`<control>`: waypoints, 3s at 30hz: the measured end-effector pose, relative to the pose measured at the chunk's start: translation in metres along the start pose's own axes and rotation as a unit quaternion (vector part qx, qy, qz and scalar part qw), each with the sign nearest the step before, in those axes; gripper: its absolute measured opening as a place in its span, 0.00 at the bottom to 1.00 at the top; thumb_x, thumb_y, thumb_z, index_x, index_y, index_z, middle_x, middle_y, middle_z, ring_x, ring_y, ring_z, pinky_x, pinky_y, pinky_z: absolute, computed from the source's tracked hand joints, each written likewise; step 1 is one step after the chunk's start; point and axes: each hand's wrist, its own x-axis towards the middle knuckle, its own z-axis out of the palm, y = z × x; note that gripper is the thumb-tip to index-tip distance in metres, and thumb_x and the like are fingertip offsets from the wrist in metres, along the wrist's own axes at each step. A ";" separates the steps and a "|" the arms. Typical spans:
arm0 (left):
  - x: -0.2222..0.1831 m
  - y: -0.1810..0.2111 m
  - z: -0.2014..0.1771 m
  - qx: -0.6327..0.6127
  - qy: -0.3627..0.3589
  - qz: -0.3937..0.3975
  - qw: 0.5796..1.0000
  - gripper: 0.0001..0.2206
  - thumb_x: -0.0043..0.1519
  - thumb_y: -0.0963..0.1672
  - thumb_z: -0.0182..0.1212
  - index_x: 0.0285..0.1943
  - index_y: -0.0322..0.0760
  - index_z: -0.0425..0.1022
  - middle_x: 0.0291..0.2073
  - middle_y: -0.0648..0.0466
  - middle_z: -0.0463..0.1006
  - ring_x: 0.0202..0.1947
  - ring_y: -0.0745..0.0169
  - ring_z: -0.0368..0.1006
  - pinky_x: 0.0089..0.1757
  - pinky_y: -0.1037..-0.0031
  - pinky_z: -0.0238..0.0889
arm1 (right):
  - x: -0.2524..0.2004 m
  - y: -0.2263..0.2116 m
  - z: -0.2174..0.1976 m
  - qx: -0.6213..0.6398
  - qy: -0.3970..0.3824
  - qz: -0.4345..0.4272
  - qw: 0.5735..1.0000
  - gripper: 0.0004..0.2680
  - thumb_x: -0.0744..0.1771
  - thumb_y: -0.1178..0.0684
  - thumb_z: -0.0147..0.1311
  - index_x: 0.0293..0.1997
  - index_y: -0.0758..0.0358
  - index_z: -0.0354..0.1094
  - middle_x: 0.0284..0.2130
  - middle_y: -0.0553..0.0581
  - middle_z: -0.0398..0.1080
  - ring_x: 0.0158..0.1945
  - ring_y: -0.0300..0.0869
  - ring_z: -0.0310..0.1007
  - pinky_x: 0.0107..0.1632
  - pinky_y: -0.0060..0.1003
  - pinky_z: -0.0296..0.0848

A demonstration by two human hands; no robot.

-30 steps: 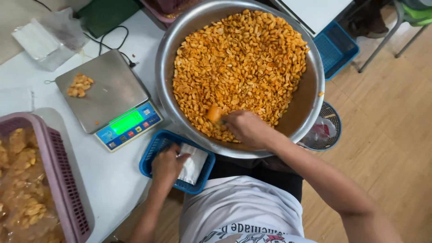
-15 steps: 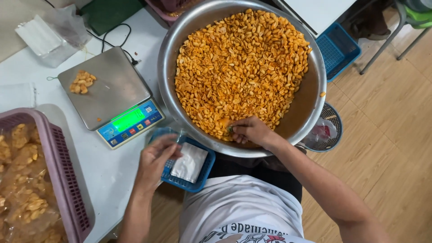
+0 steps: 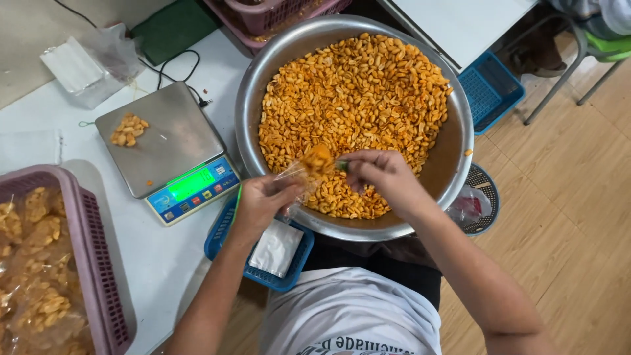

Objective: Packing small snacks from a large bowl into individual plastic bags and weighing them on a digital scale.

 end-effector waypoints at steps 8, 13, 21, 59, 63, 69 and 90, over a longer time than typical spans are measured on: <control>0.014 0.002 0.030 0.068 -0.103 0.101 0.987 0.15 0.60 0.37 0.69 0.56 0.30 0.77 0.39 0.43 0.84 0.41 0.54 0.82 0.43 0.63 0.77 | -0.013 -0.010 0.010 -0.403 0.045 -0.297 0.864 0.08 0.65 0.59 0.60 0.47 0.66 0.79 0.26 0.59 0.75 0.27 0.46 0.75 0.31 0.35 0.75; 0.018 -0.006 0.031 0.058 -0.131 0.023 0.989 0.20 0.60 0.36 0.68 0.62 0.32 0.72 0.47 0.45 0.80 0.51 0.50 0.79 0.51 0.59 0.75 | -0.012 -0.019 -0.006 -0.312 0.064 -0.194 0.928 0.11 0.65 0.60 0.58 0.50 0.63 0.79 0.26 0.60 0.77 0.28 0.42 0.75 0.36 0.38 0.75; 0.025 0.024 0.003 -0.011 0.006 0.166 0.986 0.03 0.65 0.40 0.65 0.43 0.41 0.78 0.34 0.59 0.82 0.32 0.74 0.73 0.42 0.80 0.68 | 0.001 0.019 -0.024 0.010 0.100 0.052 0.994 0.09 0.67 0.60 0.52 0.47 0.78 0.73 0.23 0.62 0.72 0.25 0.42 0.75 0.31 0.33 0.75; 0.008 0.031 0.036 0.187 -0.109 0.054 0.975 0.33 0.58 0.34 0.65 0.73 0.44 0.59 0.47 0.38 0.80 0.48 0.40 0.80 0.48 0.57 0.75 | -0.018 -0.004 0.009 -0.431 0.112 -0.357 0.821 0.08 0.67 0.61 0.58 0.49 0.66 0.78 0.28 0.56 0.74 0.29 0.43 0.74 0.32 0.33 0.76; 0.020 0.010 0.032 0.090 -0.083 0.090 0.988 0.22 0.61 0.39 0.70 0.64 0.45 0.69 0.38 0.50 0.83 0.38 0.62 0.82 0.42 0.71 0.77 | -0.016 0.002 0.003 -0.418 0.139 -0.367 0.819 0.08 0.67 0.64 0.56 0.49 0.69 0.78 0.28 0.61 0.73 0.28 0.45 0.72 0.35 0.33 0.75; 0.054 0.014 -0.034 -0.008 0.094 0.197 0.976 0.05 0.66 0.41 0.65 0.47 0.45 0.74 0.35 0.51 0.83 0.37 0.60 0.81 0.44 0.71 0.75 | -0.022 -0.001 -0.004 -0.453 0.155 -0.347 0.807 0.08 0.67 0.65 0.58 0.50 0.68 0.78 0.28 0.60 0.71 0.29 0.49 0.74 0.34 0.38 0.74; 0.064 0.045 -0.139 0.233 0.170 0.139 0.947 0.07 0.69 0.43 0.47 0.53 0.50 0.66 0.31 0.61 0.71 0.36 0.66 0.70 0.43 0.70 0.64 | -0.042 0.093 -0.022 -0.500 0.096 -0.164 0.845 0.08 0.67 0.57 0.57 0.49 0.63 0.78 0.26 0.60 0.75 0.31 0.52 0.78 0.35 0.41 0.75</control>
